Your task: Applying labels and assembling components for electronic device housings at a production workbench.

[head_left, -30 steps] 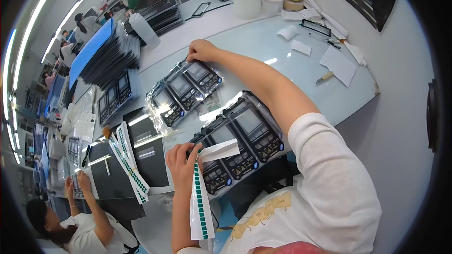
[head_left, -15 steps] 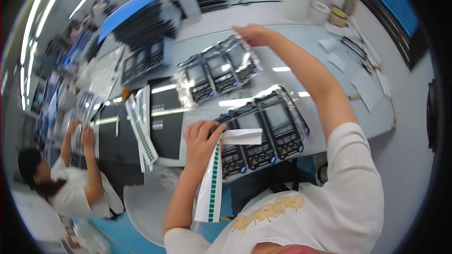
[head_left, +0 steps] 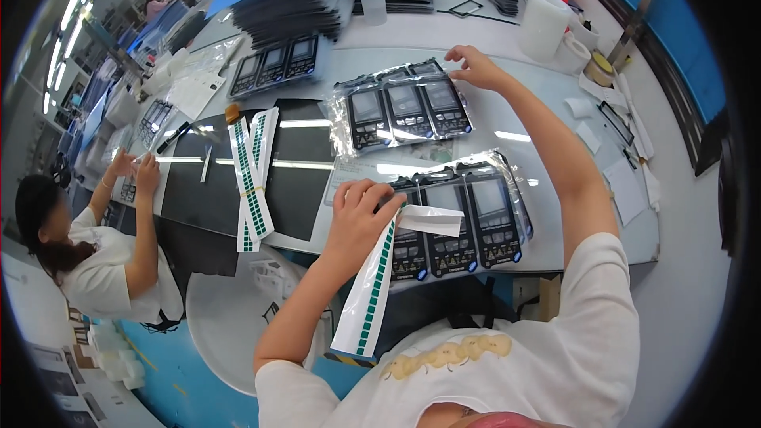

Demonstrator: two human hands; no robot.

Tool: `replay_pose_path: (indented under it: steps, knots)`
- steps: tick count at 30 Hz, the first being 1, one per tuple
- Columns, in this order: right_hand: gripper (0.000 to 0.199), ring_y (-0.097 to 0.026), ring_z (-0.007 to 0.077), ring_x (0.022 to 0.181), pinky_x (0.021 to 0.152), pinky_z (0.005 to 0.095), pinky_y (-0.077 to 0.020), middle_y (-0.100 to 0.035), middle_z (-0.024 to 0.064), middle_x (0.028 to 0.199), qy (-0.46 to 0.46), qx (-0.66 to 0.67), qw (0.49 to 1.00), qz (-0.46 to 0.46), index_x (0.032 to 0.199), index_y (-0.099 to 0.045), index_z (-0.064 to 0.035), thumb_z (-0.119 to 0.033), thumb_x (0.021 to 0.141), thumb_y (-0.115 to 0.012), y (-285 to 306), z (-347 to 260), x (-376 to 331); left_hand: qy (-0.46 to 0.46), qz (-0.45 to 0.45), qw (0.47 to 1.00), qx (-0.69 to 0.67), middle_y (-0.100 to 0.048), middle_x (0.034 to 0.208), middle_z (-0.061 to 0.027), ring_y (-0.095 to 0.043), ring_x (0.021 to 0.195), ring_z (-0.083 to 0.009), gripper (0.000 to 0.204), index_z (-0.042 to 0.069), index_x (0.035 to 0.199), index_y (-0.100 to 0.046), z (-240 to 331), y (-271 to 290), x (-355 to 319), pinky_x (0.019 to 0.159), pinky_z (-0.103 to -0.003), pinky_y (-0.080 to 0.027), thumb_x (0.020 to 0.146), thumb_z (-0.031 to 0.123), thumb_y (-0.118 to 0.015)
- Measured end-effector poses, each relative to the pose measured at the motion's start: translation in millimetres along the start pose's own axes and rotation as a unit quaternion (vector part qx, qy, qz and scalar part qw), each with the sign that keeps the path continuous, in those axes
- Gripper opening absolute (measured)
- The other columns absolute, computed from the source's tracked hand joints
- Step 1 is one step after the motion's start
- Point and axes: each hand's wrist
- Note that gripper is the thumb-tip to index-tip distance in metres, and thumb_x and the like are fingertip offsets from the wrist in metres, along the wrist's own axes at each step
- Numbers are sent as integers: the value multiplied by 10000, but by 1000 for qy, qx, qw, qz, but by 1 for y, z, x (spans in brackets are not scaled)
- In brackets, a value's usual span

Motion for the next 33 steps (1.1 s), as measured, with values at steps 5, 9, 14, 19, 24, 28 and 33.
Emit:
replay_pose_path:
  steps: [5, 9, 14, 19, 24, 28, 33]
  knots:
    - [263, -589, 164, 963, 876, 312, -488, -649, 63, 1104, 17, 10, 993, -119, 1130, -668, -74, -134, 883, -734, -7, -2, 18, 0, -9, 1000, 2, -613, 1149, -26, -546, 1159, -260, 397, 137, 1128, -715, 0, 3, -3, 1051, -495, -365, 735, 98, -755]
    - [232, -594, 164, 966, 876, 310, -486, -659, 62, 1084, 12, 12, 989, -145, 1094, -684, -64, -156, 885, -727, -5, -7, 28, 5, -18, 1000, 5, -609, 1156, -25, -542, 1167, -258, 397, 137, 1138, -707, 2, 6, -3, 1060, -493, -359, 746, 92, -746]
    - [155, -602, 176, 893, 839, 308, -486, -667, 66, 938, 109, -172, 976, -81, 970, -688, -50, -189, 907, -712, -6, -6, 34, 3, -23, 1000, -3, -601, 1166, -31, -533, 1176, -260, 411, 132, 1156, -696, 1, 6, -1, 1075, -501, -351, 750, 89, -739]
    - [182, -577, 150, 863, 812, 312, -501, -613, 26, 876, 89, -26, 988, -123, 1012, -664, -52, -228, 963, -655, 23, -37, 32, 2, -29, 1000, -7, -573, 1184, -64, -514, 1196, -266, 303, 115, 1166, -669, 2, 9, -2, 1086, -510, -324, 873, 185, -643]
    - [287, -549, 103, 747, 677, 277, -531, -580, 5, 848, -151, 180, 967, -96, 1119, -656, -49, -291, 966, -682, 16, -46, 12, 7, -6, 1000, -9, -585, 1165, -63, -518, 1201, -270, 337, 117, 1165, -674, 1, 6, -5, 1088, -505, -326, 831, 166, -682]
    - [347, -635, 156, 792, 710, 294, -563, -649, 60, 909, -129, 141, 977, -93, 1089, -674, -3, -308, 933, -728, 15, -33, -6, 2, 7, 1000, -14, -589, 1146, -64, -516, 1212, -267, 324, 116, 1158, -675, 2, 3, -6, 1085, -500, -329, 837, 163, -670]
    - [301, -681, 302, 947, 859, 392, -547, -693, 165, 1099, 278, -152, 942, 114, 1122, -672, -18, -196, 886, -728, -24, -92, -32, 11, 4, 1000, -7, -599, 1147, -57, -529, 1209, -265, 369, 123, 1170, -688, 1, 4, -11, 1075, -494, -345, 803, 149, -715]
Point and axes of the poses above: each hand's wrist, its own x-axis towards the middle knuckle, its own y-axis out of the back of the hand, z = x × y
